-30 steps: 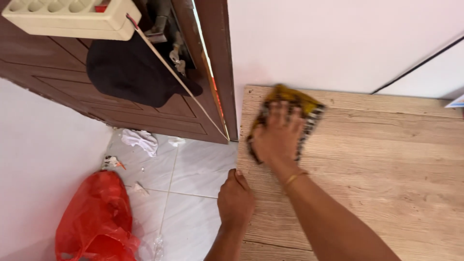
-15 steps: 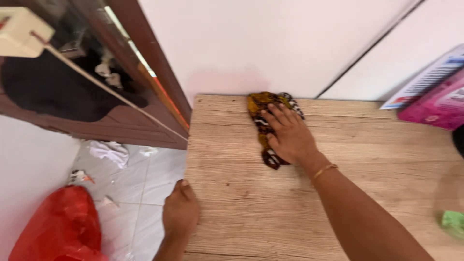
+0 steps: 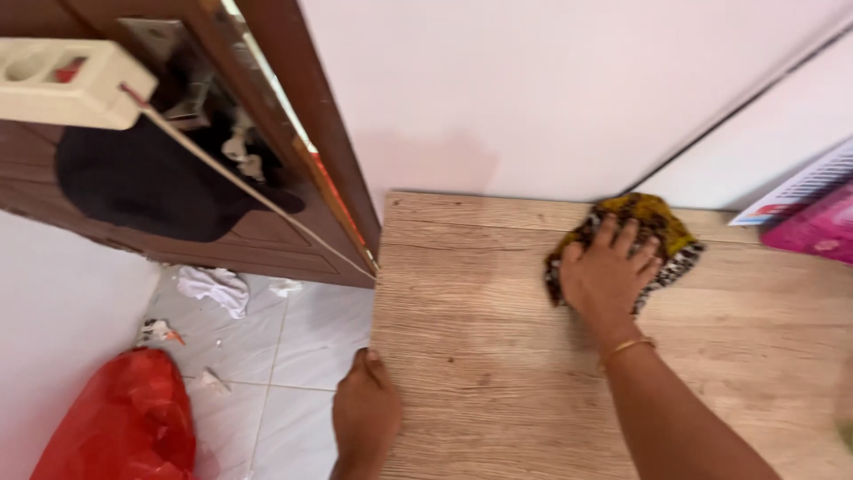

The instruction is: The recorder cleans and wipes the top of a wooden desk and a pink plastic cabinet using a spray bottle and a cloth.

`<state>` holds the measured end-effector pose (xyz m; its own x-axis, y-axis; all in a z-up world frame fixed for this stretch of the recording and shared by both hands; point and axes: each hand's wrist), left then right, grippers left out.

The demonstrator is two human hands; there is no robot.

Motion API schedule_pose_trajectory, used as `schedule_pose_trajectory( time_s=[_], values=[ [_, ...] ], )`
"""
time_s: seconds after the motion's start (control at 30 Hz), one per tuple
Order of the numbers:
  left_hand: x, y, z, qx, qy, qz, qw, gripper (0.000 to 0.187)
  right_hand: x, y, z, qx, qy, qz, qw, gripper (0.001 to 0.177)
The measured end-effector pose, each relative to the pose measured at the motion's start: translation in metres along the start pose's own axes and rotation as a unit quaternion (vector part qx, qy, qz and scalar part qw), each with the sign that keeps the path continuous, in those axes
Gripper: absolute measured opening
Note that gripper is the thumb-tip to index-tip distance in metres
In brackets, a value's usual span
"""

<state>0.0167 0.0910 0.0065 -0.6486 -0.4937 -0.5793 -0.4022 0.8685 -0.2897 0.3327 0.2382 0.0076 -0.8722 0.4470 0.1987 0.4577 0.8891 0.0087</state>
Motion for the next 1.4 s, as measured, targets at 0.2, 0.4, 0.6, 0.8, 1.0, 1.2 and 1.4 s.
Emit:
schedule_pose_trajectory(
  time_s=[0.2,0.4,0.6,0.8,1.0,1.2,1.4],
  values=[
    [-0.001,0.002,-0.007,0.032,-0.008,-0.012,0.999,0.041,0.156,-0.061,0.017,0.057,-0.015,-0.110,0.992,0.079],
    [-0.014,0.001,-0.030,0.082,-0.049,-0.048,0.994,0.038,0.263,-0.107,0.015,0.103,-0.015,-0.229,0.968,0.074],
    [-0.011,-0.003,-0.023,0.072,-0.026,-0.024,0.997,0.040,0.226,-0.102,0.030,0.038,0.024,-0.377,0.925,0.076],
    [0.009,0.005,0.000,0.037,0.005,-0.004,0.999,0.043,0.124,-0.075,0.007,0.057,0.018,-0.367,0.928,0.071],
    [-0.008,-0.002,-0.007,0.022,0.054,-0.038,0.998,0.052,-0.024,-0.025,-0.024,0.059,-0.054,-0.328,0.941,0.087],
    [-0.018,-0.008,-0.010,0.027,0.048,-0.061,0.997,0.051,-0.199,0.029,-0.024,-0.002,-0.054,-0.206,0.977,0.086],
    [-0.011,-0.006,-0.006,0.001,0.043,-0.029,0.999,0.047,-0.177,0.030,-0.020,-0.028,-0.052,-0.083,0.995,0.088]
  ],
)
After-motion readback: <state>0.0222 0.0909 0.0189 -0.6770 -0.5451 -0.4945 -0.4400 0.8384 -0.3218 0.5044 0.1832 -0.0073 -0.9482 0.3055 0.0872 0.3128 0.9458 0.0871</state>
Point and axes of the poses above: each hand's wrist, its own y-axis towards the middle knuckle, its own z-axis out of the palm, x = y × z, and after that the axes turned 1 degree about -x, right-handed
